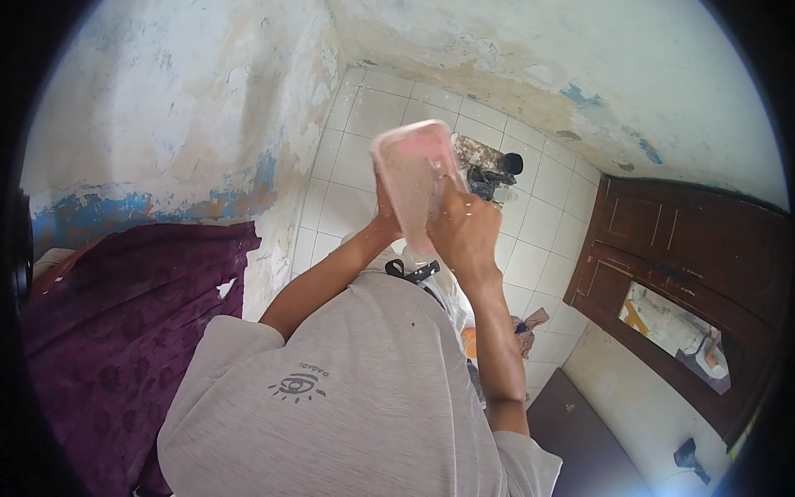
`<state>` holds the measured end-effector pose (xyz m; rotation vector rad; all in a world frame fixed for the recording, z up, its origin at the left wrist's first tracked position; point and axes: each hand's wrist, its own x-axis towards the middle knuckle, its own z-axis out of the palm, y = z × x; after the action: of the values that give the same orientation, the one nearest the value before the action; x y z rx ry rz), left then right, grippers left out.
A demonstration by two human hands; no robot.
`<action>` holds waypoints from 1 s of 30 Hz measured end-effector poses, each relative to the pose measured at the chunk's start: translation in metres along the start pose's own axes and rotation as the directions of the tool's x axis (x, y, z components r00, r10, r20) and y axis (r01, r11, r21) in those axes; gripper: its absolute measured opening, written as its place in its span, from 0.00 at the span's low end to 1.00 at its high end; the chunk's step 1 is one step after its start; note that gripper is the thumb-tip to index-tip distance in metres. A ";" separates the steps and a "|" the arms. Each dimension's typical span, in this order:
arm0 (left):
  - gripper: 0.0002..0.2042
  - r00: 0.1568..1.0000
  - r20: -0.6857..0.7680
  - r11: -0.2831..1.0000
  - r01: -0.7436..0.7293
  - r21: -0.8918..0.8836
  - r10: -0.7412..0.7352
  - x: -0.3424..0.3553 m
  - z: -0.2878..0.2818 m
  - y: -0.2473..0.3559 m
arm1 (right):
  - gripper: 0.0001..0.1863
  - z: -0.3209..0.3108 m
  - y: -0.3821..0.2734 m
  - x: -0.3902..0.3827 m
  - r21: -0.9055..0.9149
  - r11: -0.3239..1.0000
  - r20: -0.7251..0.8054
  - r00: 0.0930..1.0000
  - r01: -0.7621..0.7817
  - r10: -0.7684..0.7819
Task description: The person applies and smooths putty mixture from a pink container onto a ceiling or upper wall area with a putty knife.
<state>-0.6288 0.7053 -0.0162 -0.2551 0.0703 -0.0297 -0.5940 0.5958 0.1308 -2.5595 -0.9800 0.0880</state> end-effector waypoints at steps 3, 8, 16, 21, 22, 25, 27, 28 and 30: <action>0.47 0.999 0.015 0.998 -0.053 0.035 0.052 0.001 0.003 -0.004 | 0.09 -0.005 -0.002 0.001 -0.020 0.998 0.042 0.998 -0.056 0.057; 0.47 0.993 -0.064 0.986 -0.093 0.139 0.103 0.002 0.007 -0.001 | 0.12 0.004 0.001 -0.002 0.006 1.000 0.067 0.997 0.031 -0.031; 0.39 0.996 0.061 0.987 -0.067 0.145 0.058 0.003 -0.012 0.002 | 0.10 -0.010 -0.007 0.008 -0.008 0.994 0.099 0.989 0.113 -0.112; 0.36 0.976 0.216 0.999 0.042 0.006 -0.042 0.004 -0.023 0.011 | 0.05 -0.039 -0.018 0.013 -0.024 0.994 -0.138 0.985 -0.109 0.105; 0.36 0.977 0.208 0.999 0.039 0.023 -0.043 0.005 -0.024 0.011 | 0.05 -0.042 -0.021 0.012 -0.006 0.997 -0.069 0.995 -0.078 0.077; 0.36 0.981 0.190 0.998 0.027 0.049 -0.035 0.006 -0.023 0.013 | 0.10 -0.048 -0.026 0.009 -0.061 0.997 -0.067 0.996 0.049 -0.053; 0.36 0.981 0.192 0.998 0.026 0.051 -0.035 0.007 -0.021 0.015 | 0.12 -0.050 -0.026 0.007 -0.039 0.999 -0.145 0.989 -0.006 0.000; 0.36 0.981 0.194 0.999 0.020 0.049 -0.029 0.008 -0.020 0.015 | 0.14 -0.049 -0.025 0.006 0.010 0.998 -0.215 0.975 -0.059 0.059; 0.36 0.982 0.187 0.999 0.012 0.048 -0.021 0.011 -0.018 0.015 | 0.19 -0.043 -0.021 0.007 0.027 0.999 -0.126 0.991 -0.048 0.051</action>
<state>-0.6183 0.7147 -0.0377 -0.2106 -0.1202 -0.0234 -0.5937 0.5998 0.1791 -2.5335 -0.8638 -0.0482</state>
